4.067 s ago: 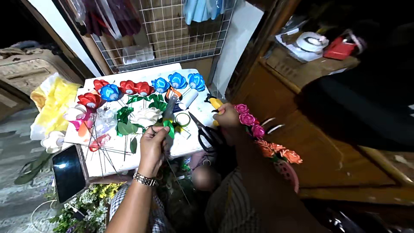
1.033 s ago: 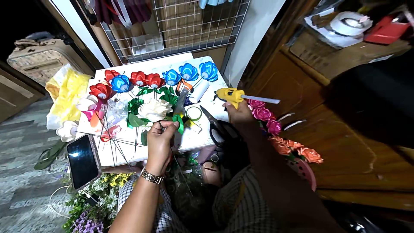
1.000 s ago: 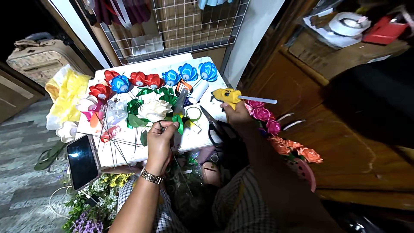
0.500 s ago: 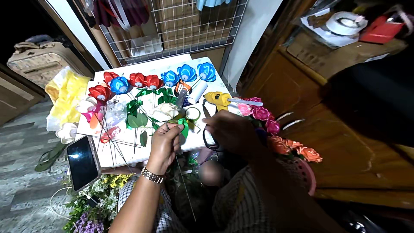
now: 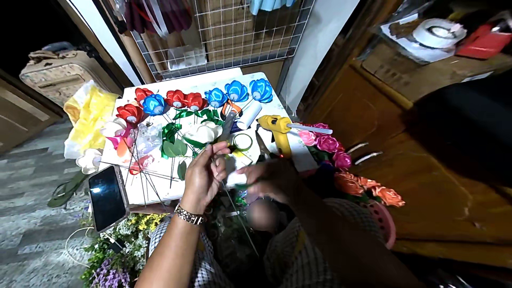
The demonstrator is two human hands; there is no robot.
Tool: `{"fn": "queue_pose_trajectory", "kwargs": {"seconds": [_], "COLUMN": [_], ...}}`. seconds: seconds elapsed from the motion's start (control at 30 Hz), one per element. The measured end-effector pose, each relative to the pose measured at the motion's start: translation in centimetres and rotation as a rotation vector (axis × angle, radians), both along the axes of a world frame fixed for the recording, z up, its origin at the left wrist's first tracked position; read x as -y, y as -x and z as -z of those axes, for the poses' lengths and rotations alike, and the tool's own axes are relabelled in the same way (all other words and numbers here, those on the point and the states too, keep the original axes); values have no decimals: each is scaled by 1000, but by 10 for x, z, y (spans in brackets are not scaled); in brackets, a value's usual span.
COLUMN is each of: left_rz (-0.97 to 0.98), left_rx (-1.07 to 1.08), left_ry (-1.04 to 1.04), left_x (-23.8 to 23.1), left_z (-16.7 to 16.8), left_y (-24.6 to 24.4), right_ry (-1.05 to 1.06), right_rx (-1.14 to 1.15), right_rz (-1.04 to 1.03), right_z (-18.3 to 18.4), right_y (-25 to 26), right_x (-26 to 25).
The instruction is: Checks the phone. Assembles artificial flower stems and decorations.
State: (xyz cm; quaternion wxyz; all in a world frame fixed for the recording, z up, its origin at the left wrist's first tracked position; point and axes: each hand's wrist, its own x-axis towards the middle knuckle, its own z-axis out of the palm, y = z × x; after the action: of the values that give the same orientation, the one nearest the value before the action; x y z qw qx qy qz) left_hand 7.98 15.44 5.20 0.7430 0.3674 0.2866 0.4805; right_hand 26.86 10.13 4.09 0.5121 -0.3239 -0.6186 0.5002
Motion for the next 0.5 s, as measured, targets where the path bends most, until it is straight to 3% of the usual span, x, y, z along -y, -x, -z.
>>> {"fn": "queue_pose_trajectory", "kwargs": {"seconds": [0.07,0.13,0.23,0.37,0.5], "left_rz": [-14,-8,43,172,-65], "left_rx": [10,-3,-98,-362,-510], "left_ry": [-22,-59,-89,-173,-337], "left_x": [-2,-2,-3,-8,-14], "left_z": [0,2,3,1,1], "left_y": [1,2,6,28,47], "right_ry": [92,133,194,242,342], "right_rx": [-157,-363,-563,-559,-470], "right_rz": [-315,-428,-362,-226,-218], "right_z": [11,17,1,-24,-37], "right_y": [13,30,43,30,25], "right_x": [3,8,19,25,38]}}
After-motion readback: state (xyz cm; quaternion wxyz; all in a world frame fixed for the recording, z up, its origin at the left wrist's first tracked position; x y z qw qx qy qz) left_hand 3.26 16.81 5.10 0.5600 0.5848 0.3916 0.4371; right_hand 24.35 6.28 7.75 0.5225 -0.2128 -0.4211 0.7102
